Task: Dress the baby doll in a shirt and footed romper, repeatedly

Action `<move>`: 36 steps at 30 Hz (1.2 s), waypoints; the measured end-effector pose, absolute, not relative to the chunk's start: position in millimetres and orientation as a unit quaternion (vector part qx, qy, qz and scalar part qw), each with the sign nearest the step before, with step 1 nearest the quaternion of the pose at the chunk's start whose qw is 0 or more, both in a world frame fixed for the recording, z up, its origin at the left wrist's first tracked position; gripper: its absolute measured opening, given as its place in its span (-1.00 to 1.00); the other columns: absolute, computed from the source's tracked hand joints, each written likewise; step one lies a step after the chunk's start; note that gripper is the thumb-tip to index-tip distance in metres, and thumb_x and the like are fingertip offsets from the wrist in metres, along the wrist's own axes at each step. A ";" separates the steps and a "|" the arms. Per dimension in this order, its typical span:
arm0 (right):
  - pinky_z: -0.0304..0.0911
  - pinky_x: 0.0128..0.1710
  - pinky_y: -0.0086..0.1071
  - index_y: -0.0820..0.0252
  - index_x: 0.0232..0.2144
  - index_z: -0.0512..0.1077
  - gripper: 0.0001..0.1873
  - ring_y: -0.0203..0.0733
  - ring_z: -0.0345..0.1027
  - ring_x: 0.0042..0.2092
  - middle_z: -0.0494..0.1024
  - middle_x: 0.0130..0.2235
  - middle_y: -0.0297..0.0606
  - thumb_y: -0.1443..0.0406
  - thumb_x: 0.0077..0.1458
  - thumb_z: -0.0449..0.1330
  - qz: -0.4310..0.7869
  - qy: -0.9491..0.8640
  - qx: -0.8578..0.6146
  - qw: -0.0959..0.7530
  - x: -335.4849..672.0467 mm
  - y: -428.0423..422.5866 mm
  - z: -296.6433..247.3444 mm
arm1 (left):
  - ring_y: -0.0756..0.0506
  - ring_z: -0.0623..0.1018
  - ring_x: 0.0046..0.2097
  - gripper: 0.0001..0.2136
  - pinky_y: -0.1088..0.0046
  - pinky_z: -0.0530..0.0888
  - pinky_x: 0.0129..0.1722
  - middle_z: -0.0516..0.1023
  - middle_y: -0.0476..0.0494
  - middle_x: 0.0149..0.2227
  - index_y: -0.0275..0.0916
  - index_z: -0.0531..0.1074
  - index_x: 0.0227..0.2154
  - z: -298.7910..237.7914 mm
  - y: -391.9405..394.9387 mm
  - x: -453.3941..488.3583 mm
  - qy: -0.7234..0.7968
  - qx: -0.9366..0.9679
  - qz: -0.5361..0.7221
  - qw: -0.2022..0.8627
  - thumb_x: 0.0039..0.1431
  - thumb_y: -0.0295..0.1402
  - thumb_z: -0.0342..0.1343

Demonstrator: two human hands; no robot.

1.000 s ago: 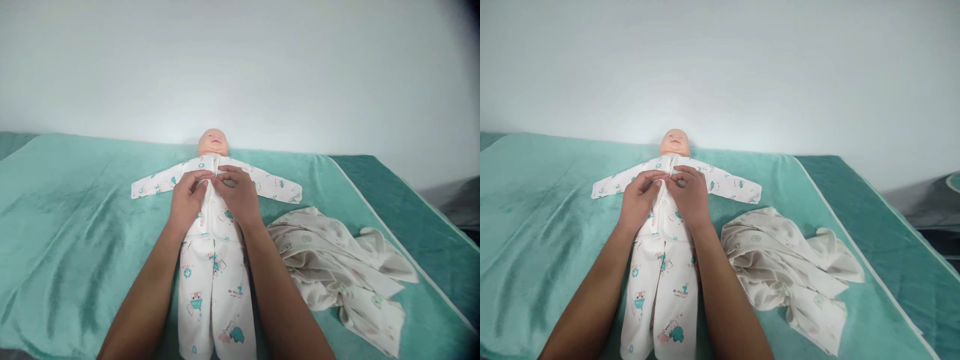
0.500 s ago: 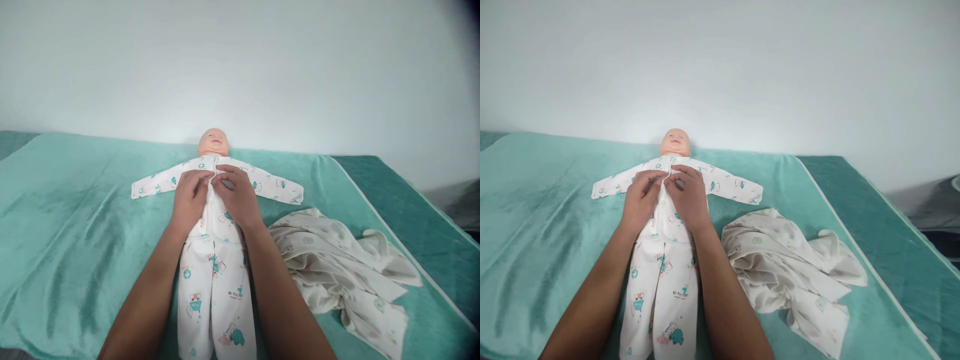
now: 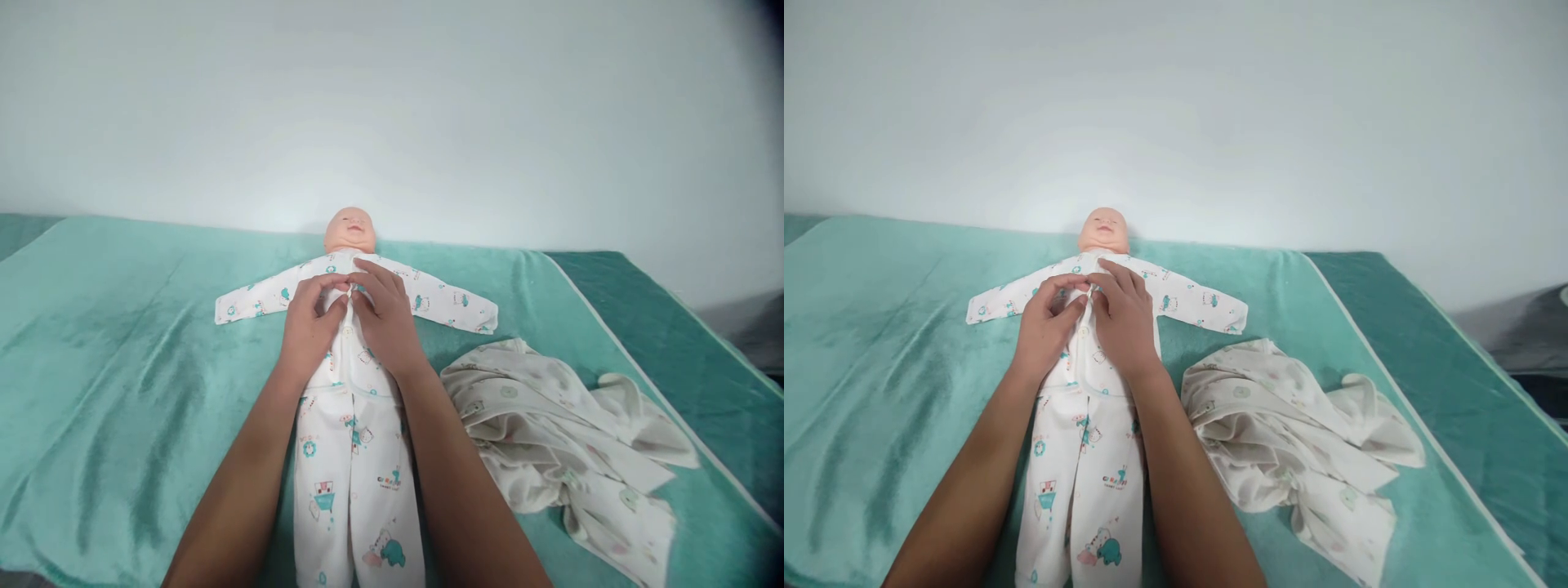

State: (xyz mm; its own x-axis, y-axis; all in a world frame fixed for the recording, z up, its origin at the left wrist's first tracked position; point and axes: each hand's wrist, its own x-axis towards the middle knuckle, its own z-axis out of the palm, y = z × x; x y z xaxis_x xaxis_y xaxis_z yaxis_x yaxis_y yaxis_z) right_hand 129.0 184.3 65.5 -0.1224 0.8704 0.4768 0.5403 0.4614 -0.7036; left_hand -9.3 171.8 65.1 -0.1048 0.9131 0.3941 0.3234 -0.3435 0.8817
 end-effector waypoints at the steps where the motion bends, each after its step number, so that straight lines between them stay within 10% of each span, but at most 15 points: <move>1: 0.10 0.31 0.03 0.01 -0.07 0.47 -0.70 -0.01 0.16 0.32 0.42 0.27 -0.25 0.39 0.28 0.02 0.176 -0.728 -0.493 0.443 128.2 184.1 65.4 | -0.13 0.53 0.14 -0.79 0.22 0.39 0.20 0.60 -0.07 -0.03 -0.09 0.53 -0.10 65.2 171.7 -9.1 0.506 0.614 0.544 0.267 0.24 -0.43 0.13; 14: 0.13 0.29 -0.07 0.08 -0.30 0.36 -0.98 -0.06 0.22 0.26 0.42 0.17 -0.15 0.30 0.22 0.13 0.267 -0.668 -0.424 0.550 136.0 189.8 60.4 | -0.13 0.54 0.05 -0.87 0.26 0.44 0.07 0.60 -0.08 -0.07 -0.09 0.54 -0.16 66.8 170.9 -9.7 0.503 0.640 0.533 0.232 0.27 -0.38 0.15; 26: 0.32 -0.15 -0.34 0.06 -0.27 0.32 -0.87 -0.24 0.39 -0.19 0.52 -0.22 -0.30 0.18 0.19 0.18 0.362 -0.498 -0.407 0.675 132.8 190.7 63.2 | -0.23 0.26 0.38 -0.86 0.02 0.14 0.41 0.45 -0.06 0.25 -0.09 0.50 -0.37 84.3 167.7 -34.6 0.402 0.798 0.349 0.284 0.31 -0.25 0.15; 36: 0.29 -0.11 -0.28 0.08 -0.25 0.45 -0.92 -0.21 0.37 -0.18 0.51 -0.24 -0.33 0.26 0.20 0.17 0.342 -0.623 -0.405 0.575 141.5 185.4 65.8 | -0.20 0.20 0.43 -0.87 0.06 0.12 0.45 0.40 -0.02 0.30 -0.03 0.59 -0.25 81.0 170.6 -50.0 0.360 0.787 0.358 0.349 0.32 -0.23 0.13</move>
